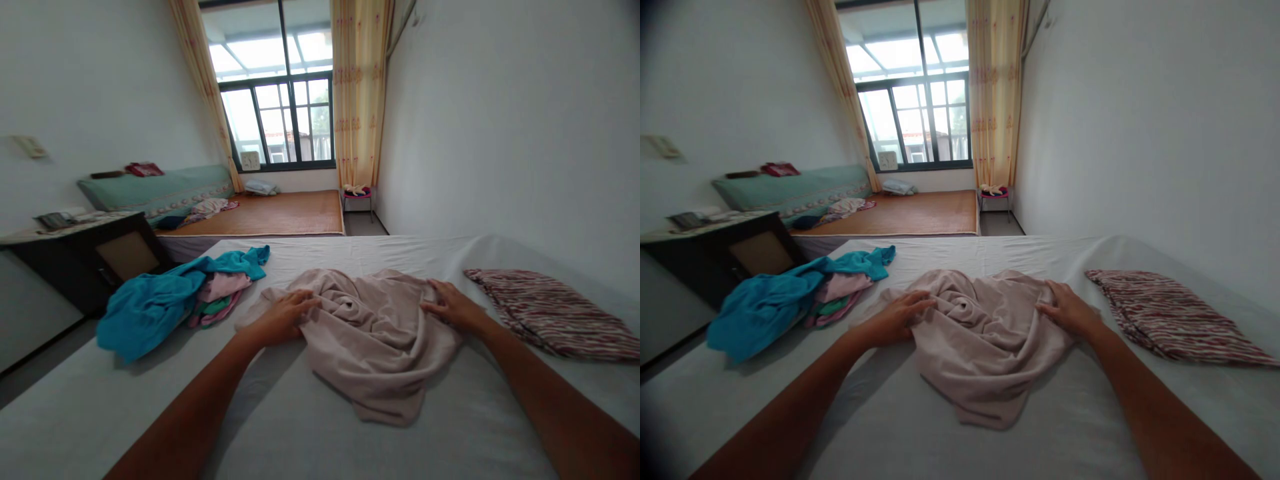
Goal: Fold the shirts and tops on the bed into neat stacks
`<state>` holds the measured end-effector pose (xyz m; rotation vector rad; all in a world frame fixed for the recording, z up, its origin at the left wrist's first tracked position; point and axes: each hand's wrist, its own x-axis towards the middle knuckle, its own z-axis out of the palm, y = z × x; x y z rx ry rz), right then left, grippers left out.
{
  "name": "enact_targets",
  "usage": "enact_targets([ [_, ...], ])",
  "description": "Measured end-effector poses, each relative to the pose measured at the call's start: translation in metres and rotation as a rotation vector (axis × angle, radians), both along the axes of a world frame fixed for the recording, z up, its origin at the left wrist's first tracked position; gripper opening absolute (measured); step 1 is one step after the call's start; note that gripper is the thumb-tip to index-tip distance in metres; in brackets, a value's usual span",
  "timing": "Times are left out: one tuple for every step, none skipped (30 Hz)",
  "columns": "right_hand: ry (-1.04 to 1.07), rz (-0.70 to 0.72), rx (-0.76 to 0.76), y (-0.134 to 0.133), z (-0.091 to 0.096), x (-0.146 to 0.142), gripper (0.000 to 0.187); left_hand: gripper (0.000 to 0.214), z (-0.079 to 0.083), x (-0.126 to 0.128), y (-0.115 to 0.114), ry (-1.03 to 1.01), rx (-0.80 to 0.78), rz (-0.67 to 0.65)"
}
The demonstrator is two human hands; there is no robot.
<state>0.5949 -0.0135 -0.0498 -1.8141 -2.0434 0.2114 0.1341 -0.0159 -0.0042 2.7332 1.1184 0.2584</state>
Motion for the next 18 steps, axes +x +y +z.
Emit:
enact_targets([
  [0.007,0.047,0.038,0.000,-0.001,-0.003,0.074,0.069,-0.003,-0.001,0.003,0.002,0.038,0.035],
  [0.005,0.078,0.066,0.000,-0.001,-0.006,0.074,0.064,-0.005,-0.002,0.006,0.010,0.064,0.063],
  [-0.008,0.089,0.079,0.000,-0.002,-0.009,0.076,0.057,-0.006,-0.002,0.008,0.018,0.078,0.082],
  [-0.029,0.079,0.077,0.000,-0.003,-0.012,0.078,0.050,-0.006,-0.002,0.009,0.017,0.083,0.099],
  [-0.052,0.045,0.067,0.000,-0.003,-0.014,0.079,0.044,-0.006,0.000,0.010,0.007,0.082,0.113],
  [-0.077,0.004,0.055,0.001,-0.003,-0.016,0.077,0.038,-0.005,0.002,0.011,-0.012,0.075,0.123],
  [-0.101,-0.027,0.043,0.002,-0.003,-0.017,0.072,0.034,-0.004,0.004,0.011,-0.037,0.058,0.127],
  [-0.124,-0.042,0.034,0.004,-0.002,-0.019,0.065,0.032,-0.004,0.005,0.011,-0.062,0.034,0.129],
  [-0.145,-0.042,0.026,0.005,-0.001,-0.021,0.056,0.030,-0.003,0.007,0.010,-0.088,0.008,0.134],
  [-0.163,-0.031,0.020,0.007,0.000,-0.023,0.048,0.030,-0.003,0.008,0.010,-0.117,-0.014,0.139],
  [-0.177,-0.017,0.014,0.008,0.001,-0.025,0.042,0.031,-0.003,0.008,0.009,-0.149,-0.029,0.142],
  [-0.184,-0.010,0.011,0.008,0.002,-0.026,0.039,0.034,-0.003,0.008,0.009,-0.183,-0.034,0.139],
  [-0.184,-0.016,0.010,0.008,0.003,-0.027,0.038,0.038,-0.004,0.008,0.008,-0.211,-0.031,0.126],
  [-0.180,-0.033,0.004,0.006,0.004,-0.027,0.039,0.042,-0.005,0.008,0.008,-0.228,-0.023,0.102],
  [-0.175,-0.055,-0.009,0.004,0.006,-0.027,0.041,0.045,-0.006,0.008,0.007,-0.231,-0.013,0.072],
  [-0.169,-0.079,-0.028,0.002,0.008,-0.025,0.043,0.047,-0.007,0.008,0.007,-0.219,-0.004,0.047],
  [-0.163,-0.098,-0.048,-0.001,0.010,-0.023,0.044,0.048,-0.008,0.008,0.008,-0.197,0.004,0.033],
  [-0.158,-0.106,-0.067,-0.003,0.012,-0.021,0.043,0.047,-0.008,0.008,0.008,-0.171,0.008,0.029],
])
